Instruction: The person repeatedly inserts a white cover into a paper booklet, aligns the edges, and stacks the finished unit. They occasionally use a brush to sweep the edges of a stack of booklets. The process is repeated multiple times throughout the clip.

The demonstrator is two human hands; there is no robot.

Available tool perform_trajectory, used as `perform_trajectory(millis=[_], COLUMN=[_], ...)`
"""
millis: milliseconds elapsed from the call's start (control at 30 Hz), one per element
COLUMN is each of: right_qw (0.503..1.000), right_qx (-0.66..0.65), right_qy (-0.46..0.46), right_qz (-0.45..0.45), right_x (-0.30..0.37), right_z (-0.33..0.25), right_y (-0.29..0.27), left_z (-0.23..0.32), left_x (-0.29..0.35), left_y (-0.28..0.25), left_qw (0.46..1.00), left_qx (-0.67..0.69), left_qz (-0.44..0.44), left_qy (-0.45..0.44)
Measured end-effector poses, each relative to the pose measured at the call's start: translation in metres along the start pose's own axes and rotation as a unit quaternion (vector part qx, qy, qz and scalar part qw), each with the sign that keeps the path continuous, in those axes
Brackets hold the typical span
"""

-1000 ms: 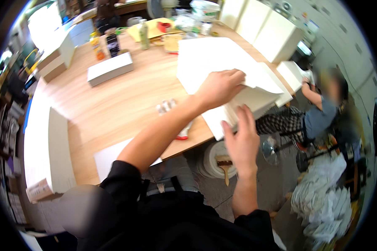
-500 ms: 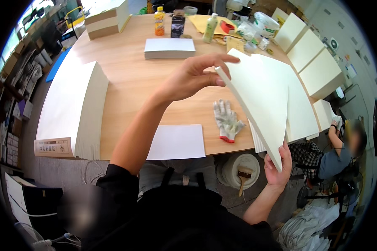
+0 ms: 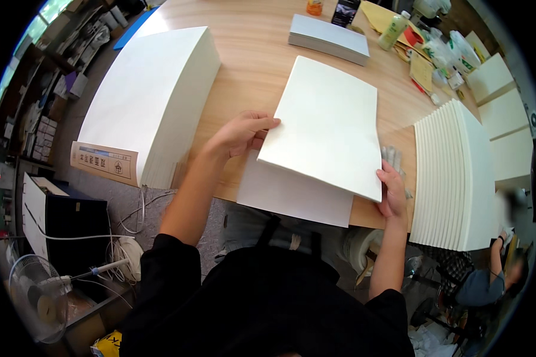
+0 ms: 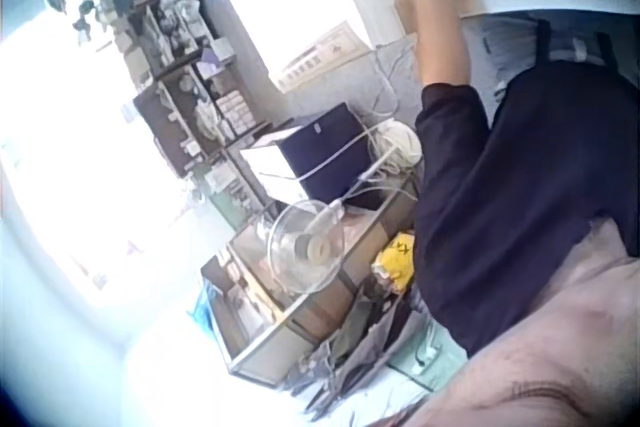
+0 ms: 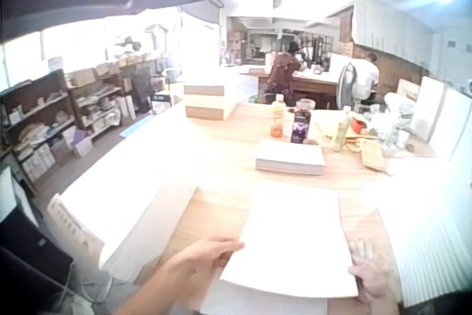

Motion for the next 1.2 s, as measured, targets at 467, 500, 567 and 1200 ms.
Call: perform_trajectory(millis=[467, 500, 567, 1200], right_qw=[0.967, 0.968, 0.969, 0.931], right_qx=[0.174, 0.176, 0.178, 0.311], right_qy=[-0.05, -0.05, -0.054, -0.116], right_qz=[0.178, 0.173, 0.162, 0.152], right_x=[0.001, 0.002, 0.001, 0.012], right_z=[0.03, 0.03, 0.03, 0.023], right_y=[0.002, 0.003, 0.004, -0.005], left_z=[0.002, 0.002, 0.002, -0.058], left_x=[-0.008, -0.006, -0.006, 0.111], left_y=[-0.038, -0.039, -0.039, -0.031], left_qw=[0.931, 0.935, 0.938, 0.786], left_qx=[-0.284, -0.275, -0.27, -0.406], left_qz=[0.141, 0.141, 0.137, 0.25], left_qy=[0.182, 0.172, 0.167, 0.394])
Point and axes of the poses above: each hand's wrist, its own x-axis away from the middle knuckle, its own y-axis out of the palm, z = x × y, the point moved 6 cm from there along -x, towards the middle knuckle, and after that the axes turned 15 degrees about z, right-handed, at the moved point
